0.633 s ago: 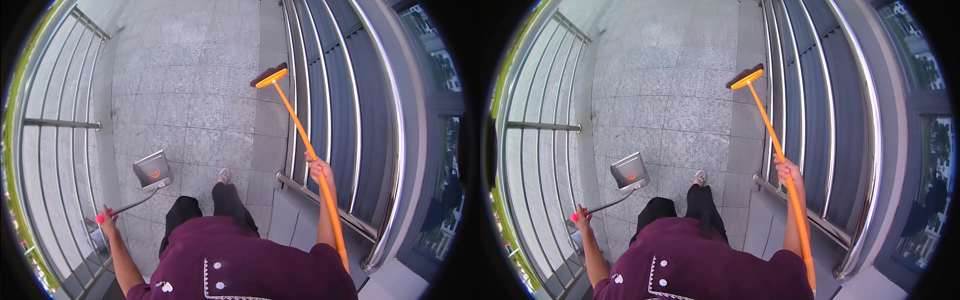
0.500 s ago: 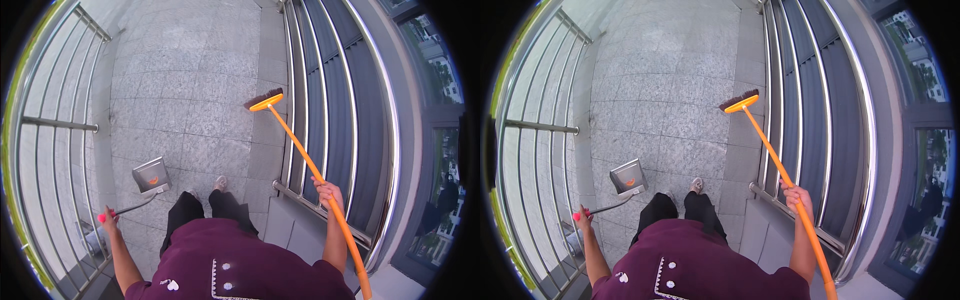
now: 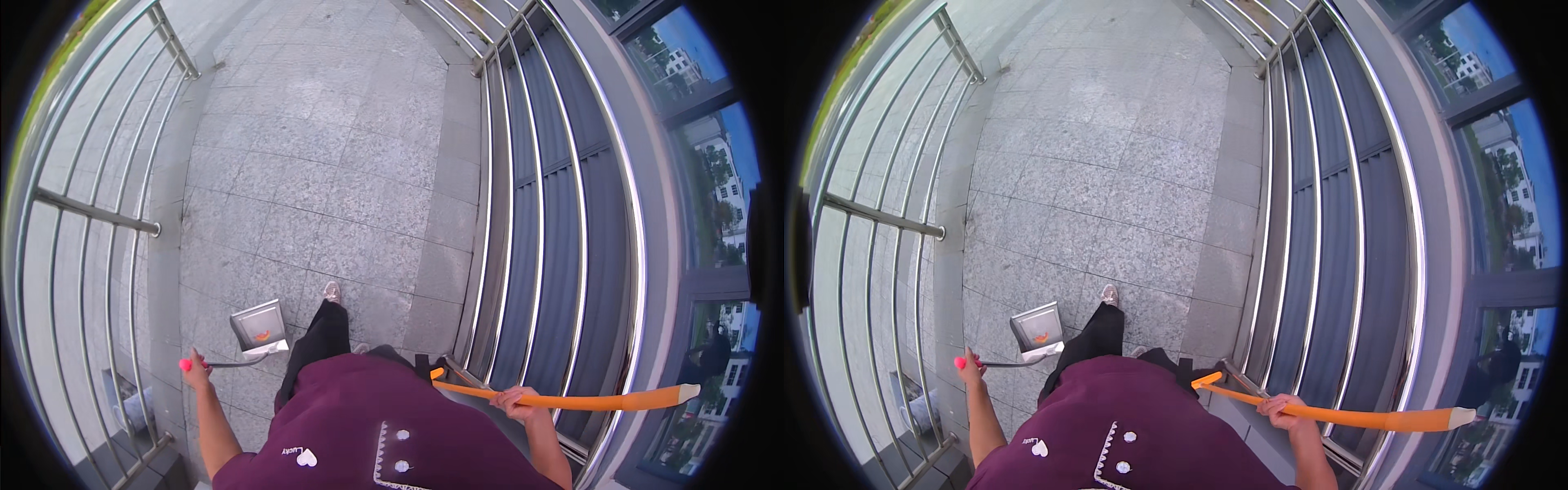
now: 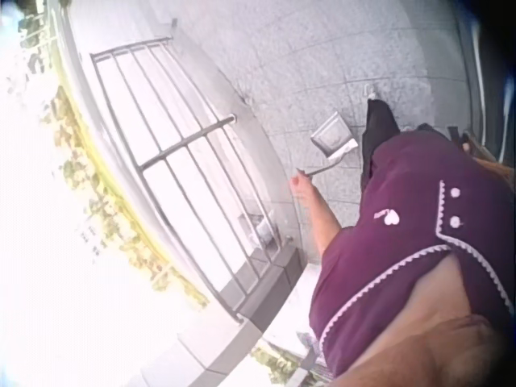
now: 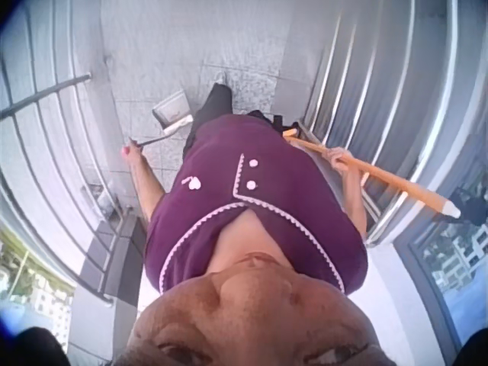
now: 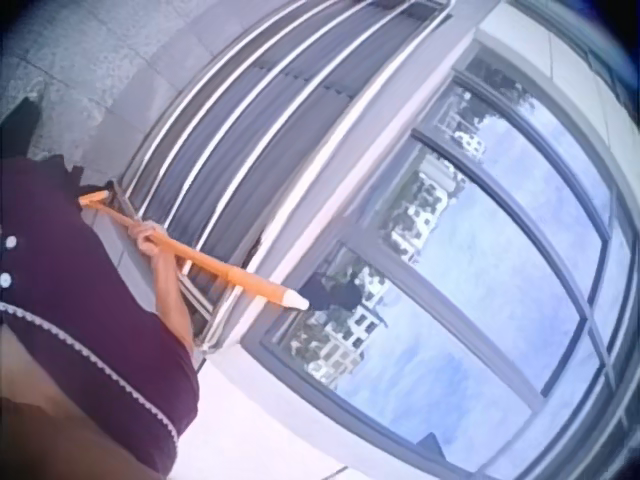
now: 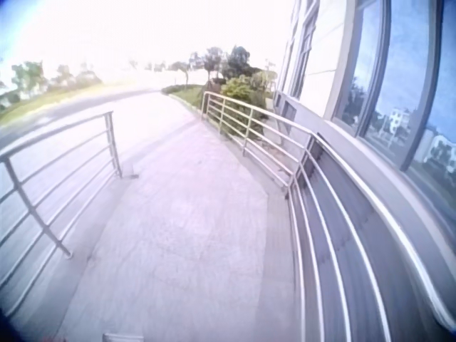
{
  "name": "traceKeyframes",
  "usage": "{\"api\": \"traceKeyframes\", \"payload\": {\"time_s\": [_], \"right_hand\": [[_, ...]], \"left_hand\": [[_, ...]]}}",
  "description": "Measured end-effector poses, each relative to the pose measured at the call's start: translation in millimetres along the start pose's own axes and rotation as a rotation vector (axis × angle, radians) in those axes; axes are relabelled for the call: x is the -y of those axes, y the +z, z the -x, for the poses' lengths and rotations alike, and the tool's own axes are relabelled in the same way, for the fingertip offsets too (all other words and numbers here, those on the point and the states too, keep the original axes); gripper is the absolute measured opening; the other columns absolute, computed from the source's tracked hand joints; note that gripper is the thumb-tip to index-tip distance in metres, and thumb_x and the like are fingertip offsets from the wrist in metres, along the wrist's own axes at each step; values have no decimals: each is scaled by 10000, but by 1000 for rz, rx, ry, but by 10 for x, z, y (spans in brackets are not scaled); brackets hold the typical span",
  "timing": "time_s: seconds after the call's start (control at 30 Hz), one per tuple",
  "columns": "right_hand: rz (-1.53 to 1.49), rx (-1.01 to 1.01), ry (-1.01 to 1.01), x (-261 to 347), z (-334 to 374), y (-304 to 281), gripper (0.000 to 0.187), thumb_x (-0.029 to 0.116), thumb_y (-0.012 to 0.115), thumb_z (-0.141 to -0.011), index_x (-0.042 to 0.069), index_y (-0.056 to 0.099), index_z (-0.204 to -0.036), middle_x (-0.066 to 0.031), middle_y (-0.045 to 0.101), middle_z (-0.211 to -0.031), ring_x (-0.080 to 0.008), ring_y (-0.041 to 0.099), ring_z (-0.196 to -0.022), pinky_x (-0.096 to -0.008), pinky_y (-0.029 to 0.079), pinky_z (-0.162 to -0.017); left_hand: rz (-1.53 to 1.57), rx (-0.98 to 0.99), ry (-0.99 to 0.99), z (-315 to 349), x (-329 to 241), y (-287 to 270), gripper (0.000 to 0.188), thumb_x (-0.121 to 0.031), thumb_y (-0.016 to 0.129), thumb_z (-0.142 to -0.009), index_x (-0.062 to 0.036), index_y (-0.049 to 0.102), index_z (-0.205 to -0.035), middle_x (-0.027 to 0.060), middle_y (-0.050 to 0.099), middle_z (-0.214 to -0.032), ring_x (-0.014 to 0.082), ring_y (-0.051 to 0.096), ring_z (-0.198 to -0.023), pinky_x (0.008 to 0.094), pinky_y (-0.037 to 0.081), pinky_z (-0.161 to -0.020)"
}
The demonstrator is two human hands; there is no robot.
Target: The person sweeps a tiled outdoor entrance area using a broom and dustpan. They gather debris into a pile and sweep it into the dustpan, then walk along a curved walkway to continue sweeping near a railing.
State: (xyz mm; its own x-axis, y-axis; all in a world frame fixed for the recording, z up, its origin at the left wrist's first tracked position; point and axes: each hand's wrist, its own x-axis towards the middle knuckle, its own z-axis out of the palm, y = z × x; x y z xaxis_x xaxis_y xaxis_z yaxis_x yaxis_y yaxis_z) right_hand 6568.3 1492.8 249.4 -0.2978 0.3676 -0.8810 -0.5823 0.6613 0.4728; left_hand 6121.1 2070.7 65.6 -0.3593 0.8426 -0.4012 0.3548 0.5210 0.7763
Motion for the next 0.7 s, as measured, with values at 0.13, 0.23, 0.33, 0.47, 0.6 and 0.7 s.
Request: {"api": "traceKeyframes", "payload": {"time_s": [0.13, 0.23, 0.33, 0.47, 0.6, 0.7], "right_hand": [[-18, -25, 37, -10, -137, 372, 184, -56, 417, -748, -38, 293, -883, -88, 364, -759, -91, 431, -506, -159, 436, -408], [-48, -26, 13, 181, -148, 622, 238, -70, 439, -735, -61, 279, -911, -90, 355, -771, -91, 430, -505, -152, 447, -413], [-65, -22, -50, 294, -63, 1025, 297, -78, 446, -727, -88, 253, -952, -103, 348, -791, -89, 436, -495, -155, 472, -420], [-22, -19, -175, 671, 8, 1782, 369, -86, 443, -714, -158, 219, -998, -122, 360, -812, -101, 452, -486, -160, 478, -403], [134, 86, -199, 1114, 112, 2920, 302, -44, 411, -747, -144, 244, -977, -95, 371, -754, -91, 440, -440, -162, 447, -363], [215, 181, -196, 1365, 259, 3949, 215, -60, 395, -750, -99, 275, -924, -92, 364, -757, -83, 448, -446, -160, 435, -354]], "left_hand": [[-16, 43, -21, -181, -119, 545, 337, -376, 642, -773, -54, 561, -722, 29, 541, -629, 108, 498, -518, 253, 441, -445], [-72, 78, -12, -242, -366, 927, 336, -374, 640, -775, -49, 564, -729, 31, 538, -628, 111, 504, -526, 256, 443, -448], [-76, 123, -7, -361, -653, 1225, 330, -367, 634, -782, -47, 563, -746, 36, 546, -642, 114, 520, -556, 258, 459, -472], [-75, 113, 17, -369, -1068, 1748, 326, -369, 633, -785, -51, 564, -776, 43, 574, -690, 117, 536, -595, 262, 477, -506], [-18, 107, 55, -302, -1522, 2290, 323, -373, 632, -786, -58, 570, -817, 50, 599, -748, 116, 543, -621, 260, 482, -527], [11, 66, 58, -298, -1774, 2586, 314, -368, 629, -790, -62, 570, -824, 53, 605, -767, 113, 542, -633, 257, 481, -536]]}}
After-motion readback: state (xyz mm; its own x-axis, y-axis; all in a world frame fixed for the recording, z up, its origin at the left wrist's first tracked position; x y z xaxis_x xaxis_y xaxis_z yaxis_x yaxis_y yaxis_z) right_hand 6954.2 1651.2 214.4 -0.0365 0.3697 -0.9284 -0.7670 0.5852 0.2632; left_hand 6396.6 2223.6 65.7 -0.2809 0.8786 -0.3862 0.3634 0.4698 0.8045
